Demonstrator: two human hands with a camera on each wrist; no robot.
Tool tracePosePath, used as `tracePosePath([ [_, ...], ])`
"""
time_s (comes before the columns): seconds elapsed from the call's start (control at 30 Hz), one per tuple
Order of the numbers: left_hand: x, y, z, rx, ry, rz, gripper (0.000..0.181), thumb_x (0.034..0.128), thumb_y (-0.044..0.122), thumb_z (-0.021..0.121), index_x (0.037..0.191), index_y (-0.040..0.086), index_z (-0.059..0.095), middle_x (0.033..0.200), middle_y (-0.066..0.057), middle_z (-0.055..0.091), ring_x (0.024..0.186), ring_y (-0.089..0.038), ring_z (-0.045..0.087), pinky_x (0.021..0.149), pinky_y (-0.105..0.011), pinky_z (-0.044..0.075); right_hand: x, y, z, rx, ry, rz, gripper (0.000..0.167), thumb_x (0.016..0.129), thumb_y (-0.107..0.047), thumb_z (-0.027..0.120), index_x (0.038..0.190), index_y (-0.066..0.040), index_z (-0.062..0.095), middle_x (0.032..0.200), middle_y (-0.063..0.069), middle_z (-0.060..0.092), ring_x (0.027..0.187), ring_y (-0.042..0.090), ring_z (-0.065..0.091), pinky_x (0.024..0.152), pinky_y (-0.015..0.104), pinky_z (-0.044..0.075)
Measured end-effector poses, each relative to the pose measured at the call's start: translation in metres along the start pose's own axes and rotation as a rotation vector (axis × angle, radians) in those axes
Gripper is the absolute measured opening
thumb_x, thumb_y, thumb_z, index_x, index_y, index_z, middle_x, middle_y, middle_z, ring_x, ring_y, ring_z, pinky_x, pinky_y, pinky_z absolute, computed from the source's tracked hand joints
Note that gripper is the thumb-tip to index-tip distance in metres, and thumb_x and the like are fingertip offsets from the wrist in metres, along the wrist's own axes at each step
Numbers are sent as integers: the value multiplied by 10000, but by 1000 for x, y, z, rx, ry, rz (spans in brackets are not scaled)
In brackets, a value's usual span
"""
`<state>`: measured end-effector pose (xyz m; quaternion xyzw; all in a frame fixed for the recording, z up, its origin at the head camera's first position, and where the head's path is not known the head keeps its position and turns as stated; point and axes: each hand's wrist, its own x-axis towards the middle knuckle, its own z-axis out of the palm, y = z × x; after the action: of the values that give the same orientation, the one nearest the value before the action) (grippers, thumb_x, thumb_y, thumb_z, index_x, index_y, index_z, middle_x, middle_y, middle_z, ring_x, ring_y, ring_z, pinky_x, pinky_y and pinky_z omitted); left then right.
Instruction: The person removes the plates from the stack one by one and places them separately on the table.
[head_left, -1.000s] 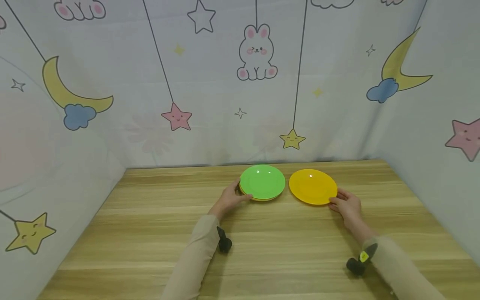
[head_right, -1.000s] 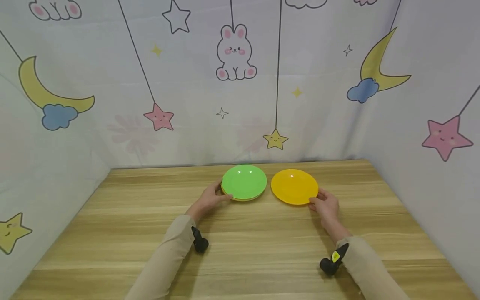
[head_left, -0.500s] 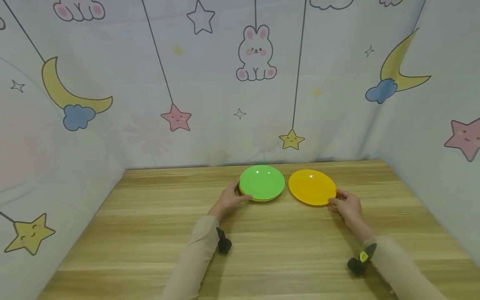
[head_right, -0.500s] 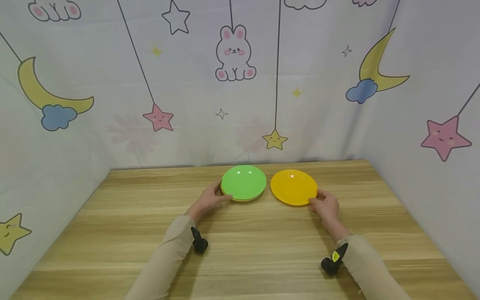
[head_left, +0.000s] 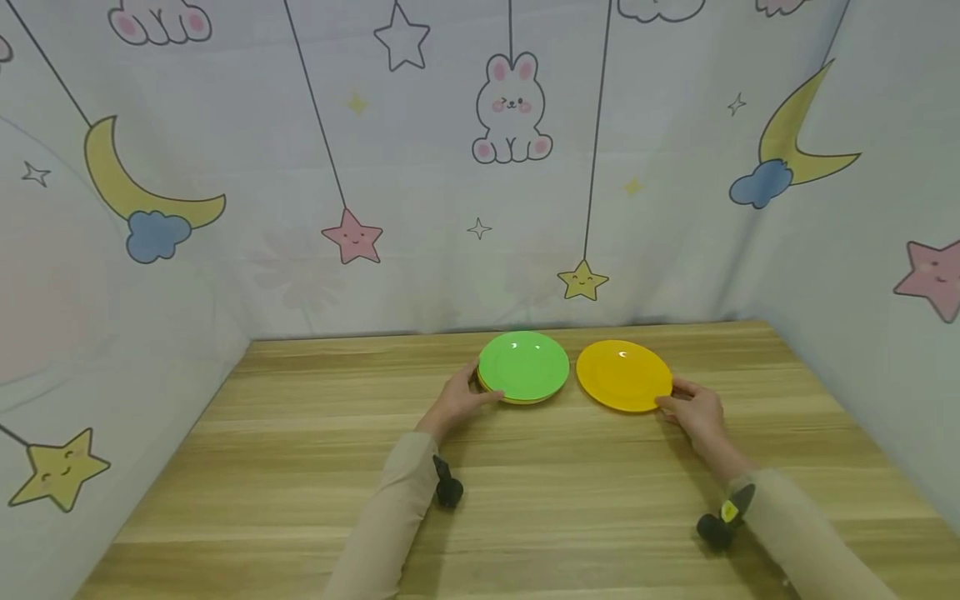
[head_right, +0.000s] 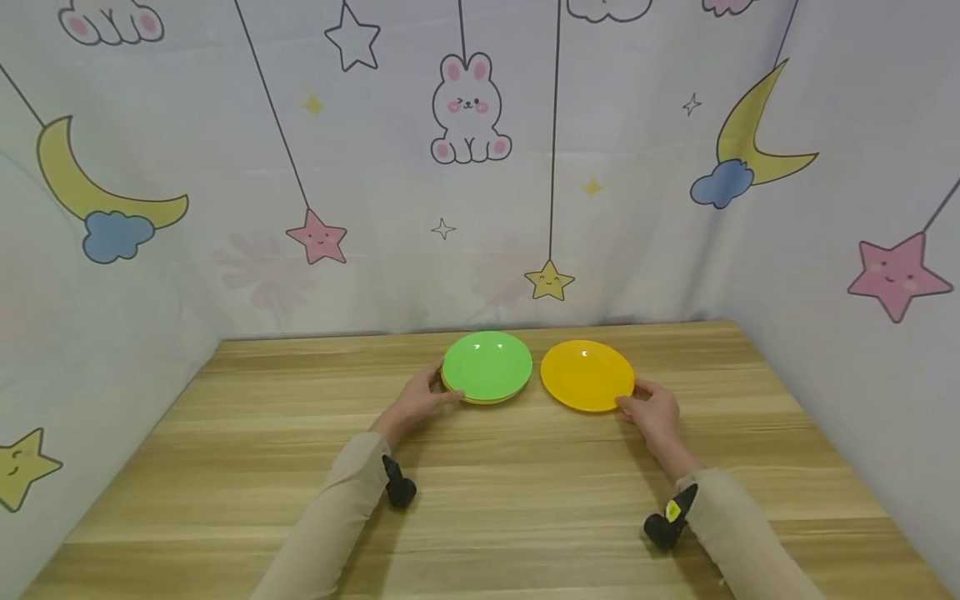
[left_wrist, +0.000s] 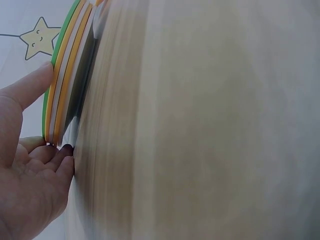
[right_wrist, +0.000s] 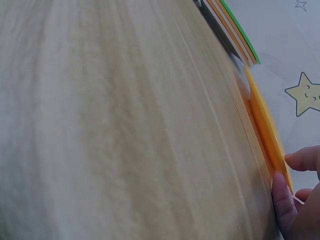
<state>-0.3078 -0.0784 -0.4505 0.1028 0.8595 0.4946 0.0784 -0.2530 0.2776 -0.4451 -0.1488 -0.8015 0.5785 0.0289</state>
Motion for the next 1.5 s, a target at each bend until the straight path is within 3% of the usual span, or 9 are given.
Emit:
tracePosePath([
  [0.13,0,0,0,12,3,-4,857,799,294,697,1439,35,190,1470,-121,252,1352,-251,217,1102,-384,206,1,-2,-1,-84,36,-18,563,839,-107,597,1318,93,380,1310,270,419,714,-41,506,602,156,519],
  [0.23,2,-1,0,19,4,-2,859,799,312,695,1439,35,193,1466,-124,261,1349,-255,225,1100,-390,212,5,-6,-2,-176,72,-74,532,841,-143,601,1285,87,420,1272,253,459,782,114,571,569,178,513],
  [0.33,3,-1,0,12,4,-4,860,798,320,694,1440,40,195,1464,-120,268,1345,-254,235,1097,-390,220,8,-12,-2,-242,82,-138,517,851,-172,597,1265,94,439,1251,259,479,938,298,572,670,265,533],
  [0.43,4,-1,0,1,1,-10,865,794,321,698,1440,43,196,1466,-113,266,1344,-247,241,1096,-382,223,12,-19,2,-279,72,-166,520,860,-188,592,1264,101,440,1250,265,483,1081,368,499,824,370,505],
  [0.53,4,-1,0,-3,-4,-2,866,798,314,695,1438,25,189,1466,-130,260,1343,-263,238,1095,-395,224,13,-26,7,-269,45,-170,528,866,-189,592,1275,103,430,1235,271,497,1102,369,489,855,387,493],
  [0.73,4,-1,0,-6,-4,-7,865,796,310,698,1439,33,190,1468,-128,255,1346,-261,231,1098,-392,217,16,-40,23,-244,-71,-182,590,874,-233,594,1312,101,383,1216,283,502,1020,354,549,692,241,537],
  [0.93,5,-2,0,-8,0,-9,849,794,293,703,1439,52,207,1462,-114,274,1342,-251,243,1096,-386,222,19,-51,41,-233,-198,-143,651,865,-319,603,1333,69,371,1258,265,466,1071,349,521,802,347,526],
  [1.23,3,-3,0,-17,-1,6,847,790,288,707,1435,43,215,1458,-124,280,1338,-259,250,1093,-392,229,19,-57,66,-199,-246,-137,648,868,-298,606,1345,62,354,1260,270,455,1048,360,541,840,382,508],
  [1.5,3,-3,0,-17,-4,-5,855,790,296,706,1438,48,208,1462,-119,274,1339,-256,248,1093,-390,228,21,-55,83,-205,-220,-157,574,863,-234,608,1311,62,405,1202,251,511,961,307,575,758,290,532],
])
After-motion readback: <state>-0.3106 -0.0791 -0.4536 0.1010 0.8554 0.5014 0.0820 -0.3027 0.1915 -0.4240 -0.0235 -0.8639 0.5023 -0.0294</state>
